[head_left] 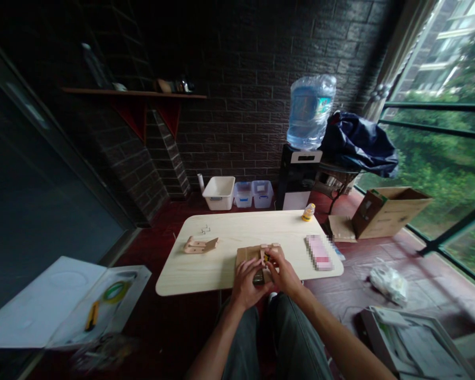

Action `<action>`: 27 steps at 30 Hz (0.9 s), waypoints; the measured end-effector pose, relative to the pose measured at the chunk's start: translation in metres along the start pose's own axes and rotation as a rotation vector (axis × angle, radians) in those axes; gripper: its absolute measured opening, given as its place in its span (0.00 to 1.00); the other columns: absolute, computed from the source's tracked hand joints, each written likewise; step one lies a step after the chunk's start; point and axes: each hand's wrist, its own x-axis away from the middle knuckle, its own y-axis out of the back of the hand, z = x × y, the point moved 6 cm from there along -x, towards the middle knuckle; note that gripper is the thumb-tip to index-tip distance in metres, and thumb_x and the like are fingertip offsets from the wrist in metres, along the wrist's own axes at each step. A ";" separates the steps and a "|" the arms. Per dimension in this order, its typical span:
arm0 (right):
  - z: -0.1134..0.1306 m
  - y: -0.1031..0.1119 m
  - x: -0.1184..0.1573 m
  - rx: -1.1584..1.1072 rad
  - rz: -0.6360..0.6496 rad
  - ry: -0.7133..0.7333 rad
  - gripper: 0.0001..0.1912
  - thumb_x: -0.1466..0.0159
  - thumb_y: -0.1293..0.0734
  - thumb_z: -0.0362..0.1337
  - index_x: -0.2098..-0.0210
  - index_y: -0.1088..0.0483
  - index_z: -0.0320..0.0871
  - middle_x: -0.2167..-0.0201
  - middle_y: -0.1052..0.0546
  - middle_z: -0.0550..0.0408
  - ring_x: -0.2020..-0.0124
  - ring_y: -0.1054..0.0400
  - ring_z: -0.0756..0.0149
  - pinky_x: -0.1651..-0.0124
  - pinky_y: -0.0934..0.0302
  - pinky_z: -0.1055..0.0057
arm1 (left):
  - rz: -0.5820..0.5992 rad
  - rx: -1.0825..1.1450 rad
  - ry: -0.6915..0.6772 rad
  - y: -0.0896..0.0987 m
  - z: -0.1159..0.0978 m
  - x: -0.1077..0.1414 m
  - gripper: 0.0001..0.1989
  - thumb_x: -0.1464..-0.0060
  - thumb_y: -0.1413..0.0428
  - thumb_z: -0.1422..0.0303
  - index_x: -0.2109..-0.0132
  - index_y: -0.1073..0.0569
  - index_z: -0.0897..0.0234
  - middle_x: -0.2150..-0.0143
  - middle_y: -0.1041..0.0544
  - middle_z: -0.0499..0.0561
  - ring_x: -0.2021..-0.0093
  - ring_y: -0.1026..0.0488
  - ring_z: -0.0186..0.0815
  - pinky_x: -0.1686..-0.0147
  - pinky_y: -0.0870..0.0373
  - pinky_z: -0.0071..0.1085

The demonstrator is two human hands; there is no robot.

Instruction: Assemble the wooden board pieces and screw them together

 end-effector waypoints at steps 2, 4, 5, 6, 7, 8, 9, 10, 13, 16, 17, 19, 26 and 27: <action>0.003 0.001 -0.001 -0.001 -0.001 0.006 0.24 0.29 0.39 0.36 0.35 0.38 0.50 0.44 0.25 0.47 0.51 0.26 0.59 0.47 0.27 0.54 | -0.001 0.003 -0.004 0.000 -0.001 0.001 0.28 0.47 0.38 0.48 0.42 0.26 0.53 0.39 0.24 0.55 0.36 0.30 0.51 0.35 0.36 0.55; 0.007 0.003 -0.001 0.003 0.000 0.017 0.24 0.30 0.39 0.35 0.35 0.38 0.50 0.46 0.24 0.47 0.52 0.26 0.59 0.48 0.27 0.54 | -0.007 0.004 -0.008 0.000 -0.002 0.002 0.28 0.46 0.38 0.48 0.41 0.26 0.53 0.39 0.24 0.55 0.36 0.30 0.51 0.35 0.37 0.56; 0.010 0.003 -0.001 0.004 0.002 0.024 0.24 0.30 0.39 0.35 0.35 0.38 0.50 0.47 0.24 0.48 0.52 0.26 0.60 0.48 0.27 0.54 | -0.011 0.003 -0.009 0.000 -0.002 0.003 0.28 0.46 0.38 0.49 0.41 0.26 0.53 0.39 0.24 0.55 0.36 0.31 0.51 0.35 0.37 0.56; 0.012 0.004 -0.001 0.004 0.003 0.031 0.24 0.30 0.39 0.35 0.35 0.38 0.50 0.47 0.24 0.48 0.52 0.26 0.60 0.48 0.27 0.54 | -0.015 0.001 -0.011 0.000 -0.003 0.004 0.28 0.46 0.38 0.49 0.41 0.26 0.53 0.39 0.24 0.55 0.36 0.31 0.51 0.35 0.37 0.56; 0.014 0.004 -0.001 0.002 0.005 0.037 0.24 0.30 0.39 0.34 0.35 0.39 0.50 0.47 0.25 0.48 0.52 0.26 0.60 0.48 0.27 0.55 | -0.018 0.000 -0.012 0.000 -0.003 0.004 0.28 0.46 0.38 0.49 0.41 0.26 0.53 0.39 0.24 0.55 0.36 0.30 0.51 0.35 0.36 0.56; 0.015 0.005 -0.001 0.000 0.004 0.043 0.25 0.31 0.39 0.34 0.35 0.40 0.50 0.46 0.25 0.48 0.52 0.25 0.61 0.49 0.27 0.55 | -0.023 -0.002 -0.013 0.000 -0.003 0.005 0.28 0.46 0.38 0.49 0.41 0.26 0.53 0.39 0.24 0.55 0.36 0.30 0.51 0.35 0.36 0.56; 0.016 0.005 0.000 -0.001 0.004 0.046 0.26 0.31 0.39 0.34 0.35 0.41 0.50 0.45 0.26 0.47 0.51 0.25 0.61 0.49 0.27 0.55 | -0.027 -0.004 -0.013 0.001 -0.003 0.006 0.28 0.46 0.38 0.49 0.41 0.26 0.53 0.40 0.23 0.55 0.36 0.30 0.51 0.36 0.35 0.57; 0.016 0.006 0.001 0.000 0.006 0.048 0.26 0.31 0.39 0.34 0.34 0.42 0.50 0.43 0.27 0.47 0.50 0.25 0.60 0.48 0.27 0.55 | -0.031 -0.005 -0.013 0.001 -0.003 0.006 0.28 0.46 0.38 0.49 0.41 0.27 0.53 0.40 0.23 0.55 0.36 0.30 0.51 0.36 0.35 0.57; 0.016 0.006 0.005 0.015 0.027 0.055 0.27 0.30 0.40 0.33 0.33 0.44 0.50 0.42 0.27 0.46 0.49 0.25 0.60 0.47 0.27 0.53 | -0.036 -0.006 -0.019 0.001 -0.004 0.007 0.29 0.45 0.39 0.49 0.40 0.27 0.53 0.40 0.24 0.55 0.36 0.30 0.51 0.36 0.35 0.57; 0.018 0.006 0.007 0.051 0.045 0.078 0.25 0.29 0.41 0.33 0.33 0.43 0.50 0.43 0.26 0.46 0.49 0.26 0.58 0.45 0.28 0.53 | -0.035 -0.008 -0.023 0.002 -0.004 0.006 0.28 0.45 0.39 0.49 0.40 0.27 0.53 0.39 0.24 0.55 0.35 0.31 0.51 0.35 0.35 0.56; 0.019 0.006 0.007 0.061 0.047 0.085 0.25 0.29 0.42 0.34 0.33 0.43 0.50 0.43 0.26 0.46 0.48 0.26 0.58 0.45 0.29 0.53 | -0.035 -0.008 -0.022 0.002 -0.005 0.006 0.28 0.45 0.39 0.49 0.40 0.27 0.53 0.39 0.24 0.55 0.36 0.31 0.51 0.35 0.35 0.56; 0.020 0.006 0.006 0.070 0.056 0.085 0.24 0.28 0.42 0.34 0.33 0.42 0.50 0.44 0.25 0.45 0.49 0.26 0.58 0.45 0.29 0.54 | -0.033 -0.009 -0.018 0.002 -0.005 0.004 0.28 0.45 0.40 0.49 0.40 0.27 0.54 0.39 0.24 0.55 0.36 0.30 0.51 0.36 0.35 0.56; 0.020 0.008 0.002 0.076 0.060 0.057 0.26 0.28 0.42 0.34 0.32 0.44 0.50 0.52 0.22 0.49 0.55 0.24 0.60 0.49 0.28 0.57 | -0.027 -0.005 -0.024 0.001 -0.003 0.003 0.28 0.45 0.39 0.49 0.41 0.26 0.53 0.39 0.24 0.56 0.36 0.30 0.51 0.36 0.35 0.56; 0.020 0.008 0.002 0.075 0.060 0.059 0.26 0.29 0.42 0.34 0.32 0.44 0.50 0.52 0.22 0.49 0.55 0.25 0.60 0.49 0.28 0.57 | -0.028 -0.003 -0.024 0.001 -0.003 0.003 0.28 0.45 0.39 0.49 0.40 0.27 0.53 0.39 0.24 0.56 0.36 0.30 0.51 0.35 0.35 0.56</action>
